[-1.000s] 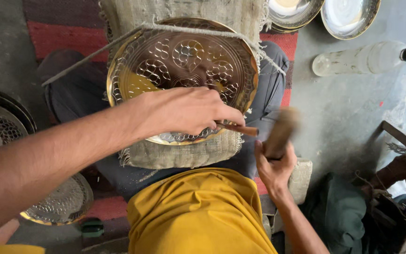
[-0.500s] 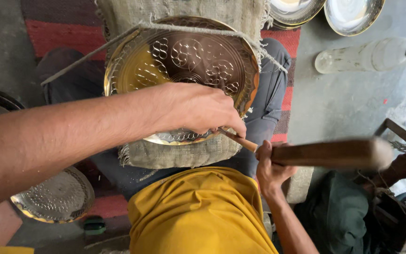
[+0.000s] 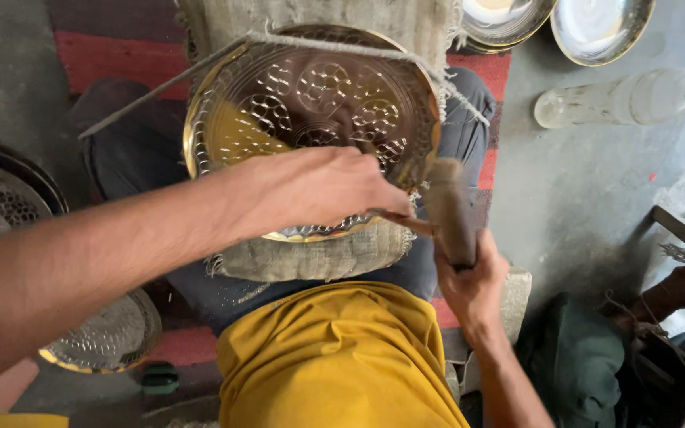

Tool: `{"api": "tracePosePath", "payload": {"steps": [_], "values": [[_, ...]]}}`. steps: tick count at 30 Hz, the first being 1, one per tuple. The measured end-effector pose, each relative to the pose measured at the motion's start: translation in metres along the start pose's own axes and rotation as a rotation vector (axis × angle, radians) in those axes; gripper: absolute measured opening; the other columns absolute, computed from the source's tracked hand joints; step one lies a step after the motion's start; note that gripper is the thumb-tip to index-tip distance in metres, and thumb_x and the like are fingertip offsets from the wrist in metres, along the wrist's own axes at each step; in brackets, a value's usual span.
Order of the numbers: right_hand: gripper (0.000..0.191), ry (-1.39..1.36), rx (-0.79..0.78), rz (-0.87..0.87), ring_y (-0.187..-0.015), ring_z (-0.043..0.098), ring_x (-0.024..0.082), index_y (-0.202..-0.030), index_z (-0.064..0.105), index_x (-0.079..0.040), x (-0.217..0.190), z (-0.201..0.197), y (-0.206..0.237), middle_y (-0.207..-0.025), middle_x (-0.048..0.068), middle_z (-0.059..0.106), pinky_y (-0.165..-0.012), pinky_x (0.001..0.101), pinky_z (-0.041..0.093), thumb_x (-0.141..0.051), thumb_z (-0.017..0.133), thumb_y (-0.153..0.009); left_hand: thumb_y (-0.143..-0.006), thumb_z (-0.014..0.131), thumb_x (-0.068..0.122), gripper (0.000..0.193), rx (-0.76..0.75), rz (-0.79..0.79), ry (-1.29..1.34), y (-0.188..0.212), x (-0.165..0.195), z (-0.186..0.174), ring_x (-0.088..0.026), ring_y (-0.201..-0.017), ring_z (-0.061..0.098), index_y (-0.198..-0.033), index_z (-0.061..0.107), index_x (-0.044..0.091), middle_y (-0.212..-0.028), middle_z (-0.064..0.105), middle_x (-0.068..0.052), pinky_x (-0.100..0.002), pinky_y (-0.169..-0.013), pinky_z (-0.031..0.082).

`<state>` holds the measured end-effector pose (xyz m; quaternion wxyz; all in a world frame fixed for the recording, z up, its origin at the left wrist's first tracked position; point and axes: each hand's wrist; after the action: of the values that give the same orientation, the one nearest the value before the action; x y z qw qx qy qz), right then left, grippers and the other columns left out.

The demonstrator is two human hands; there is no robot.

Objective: The person uses a hammer and a metal punch to create a decorative pattern on a brass plate. The plate is held steady on a cloth pad while the person repeatedly strikes the punch to form indentations.

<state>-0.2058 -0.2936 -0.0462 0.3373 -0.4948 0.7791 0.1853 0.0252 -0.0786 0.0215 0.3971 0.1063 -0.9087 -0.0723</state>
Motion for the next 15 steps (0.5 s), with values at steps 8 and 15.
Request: {"api": "tracePosePath", "payload": {"steps": [8, 15], "values": [[0.026, 0.177, -0.141, -0.069, -0.06, 0.058, 0.02, -0.093, 0.059, 0.002, -0.014, -0.03, -0.041, -0.073, 0.015, 0.061, -0.06, 0.0345, 0.05, -0.012, 0.08, -0.089, -0.079, 0.061, -0.015, 0.065, 0.233, 0.044, 0.04, 0.016, -0.006, 0.023, -0.026, -0.074, 0.075, -0.138, 0.06, 0.012, -0.09, 0.075, -0.016, -0.039, -0.068, 0.063], [0.03, 0.246, -0.374, 0.002, -0.06, 0.051, 0.023, -0.089, 0.059, 0.002, -0.028, -0.048, -0.073, -0.069, 0.019, 0.057, -0.059, 0.0352, 0.048, -0.014, 0.084, -0.083, -0.098, 0.062, -0.007, 0.043, 0.548, -0.086, 0.182, 0.027, -0.005, 0.054, -0.022, -0.078, 0.076, -0.136, 0.06, 0.011, -0.105, 0.075, -0.016, -0.031, -0.063, 0.065]]}}
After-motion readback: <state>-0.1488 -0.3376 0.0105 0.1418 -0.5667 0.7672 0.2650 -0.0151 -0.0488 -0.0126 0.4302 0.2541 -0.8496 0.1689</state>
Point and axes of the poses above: each hand's wrist, its own y-axis away from the middle knuckle, its own z-axis out of the palm, x = y × z
